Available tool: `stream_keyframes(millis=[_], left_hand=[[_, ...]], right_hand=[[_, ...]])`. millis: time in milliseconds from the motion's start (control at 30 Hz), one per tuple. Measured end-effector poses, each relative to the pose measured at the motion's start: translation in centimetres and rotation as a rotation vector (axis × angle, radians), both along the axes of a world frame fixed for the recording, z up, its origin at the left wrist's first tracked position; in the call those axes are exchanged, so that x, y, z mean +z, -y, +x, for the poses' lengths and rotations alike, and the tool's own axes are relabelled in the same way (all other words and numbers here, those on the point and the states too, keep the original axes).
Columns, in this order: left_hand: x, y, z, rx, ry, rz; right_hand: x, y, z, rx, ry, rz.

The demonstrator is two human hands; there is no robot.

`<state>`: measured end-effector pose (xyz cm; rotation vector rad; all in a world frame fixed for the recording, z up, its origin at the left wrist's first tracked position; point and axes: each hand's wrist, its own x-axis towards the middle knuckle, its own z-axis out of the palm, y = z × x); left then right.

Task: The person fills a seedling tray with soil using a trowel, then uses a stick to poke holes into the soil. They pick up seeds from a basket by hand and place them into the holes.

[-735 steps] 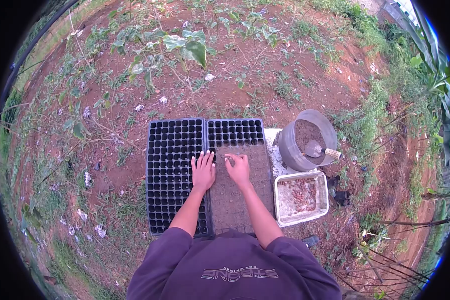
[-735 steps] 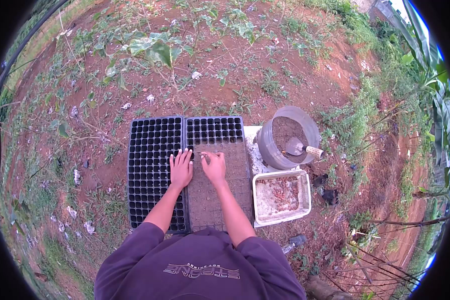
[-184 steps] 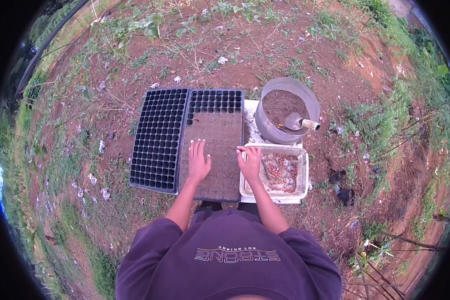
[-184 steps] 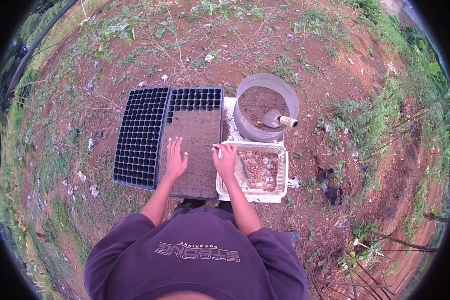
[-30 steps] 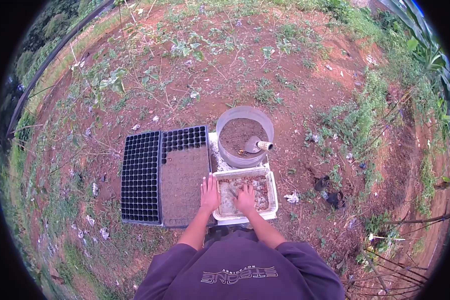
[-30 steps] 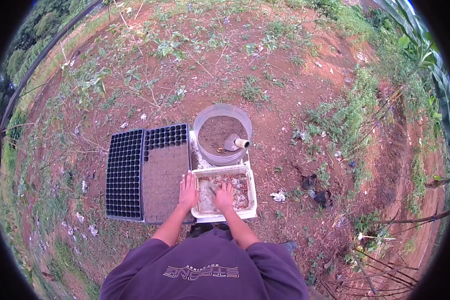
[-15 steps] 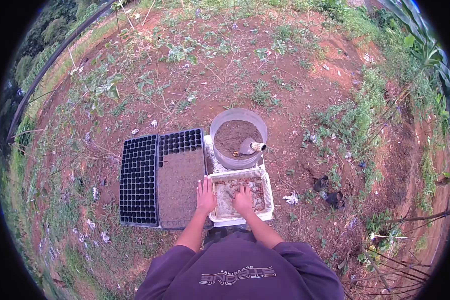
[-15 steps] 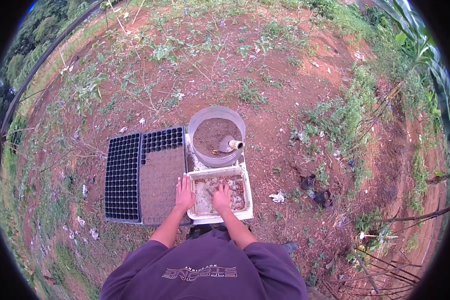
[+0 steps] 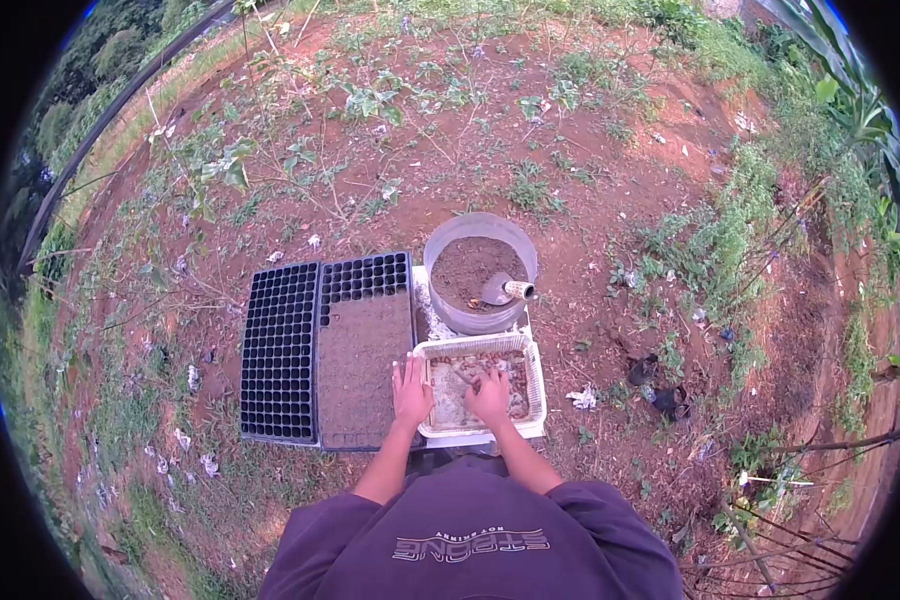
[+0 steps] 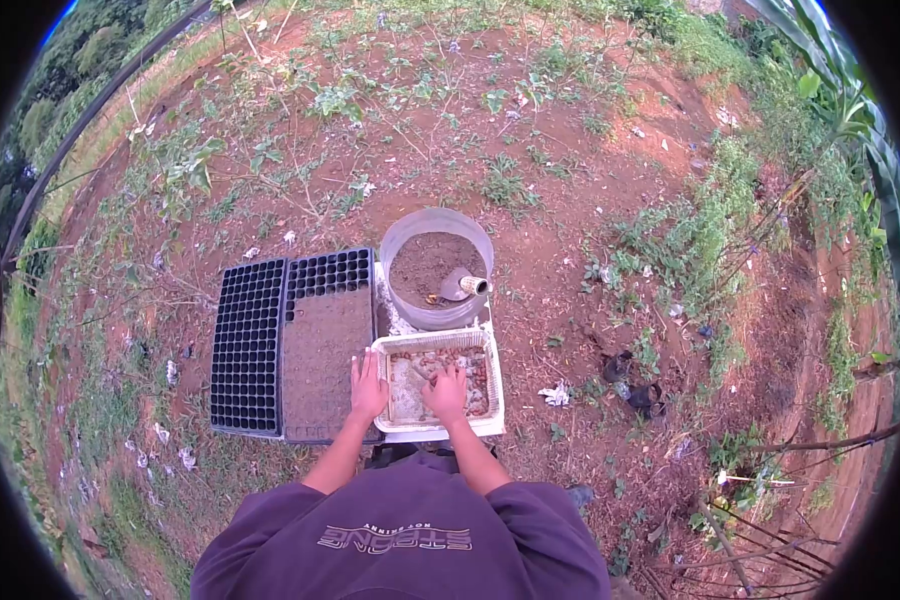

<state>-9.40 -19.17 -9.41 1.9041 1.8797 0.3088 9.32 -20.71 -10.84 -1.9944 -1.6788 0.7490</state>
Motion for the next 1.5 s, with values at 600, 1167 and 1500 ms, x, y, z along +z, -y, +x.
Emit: stream_keyframes(millis=[600,1167,1500], left_hand=[[1.4,-1.0,-3.8,0.120,0.111,0.124],[0.6,-6.5,-21.8,0.206,0.050,0.350],[-1.1,-9.7,-26.3,0.120,0.067,0.280]], right_hand=[[3.2,-2.4,-2.9,-0.035,-0.196,0.486],[3.3,-8.5,-20.4,0.002,-0.180,0.646],[1.5,-10.5,-25.3,-0.022,-0.112,0.537]])
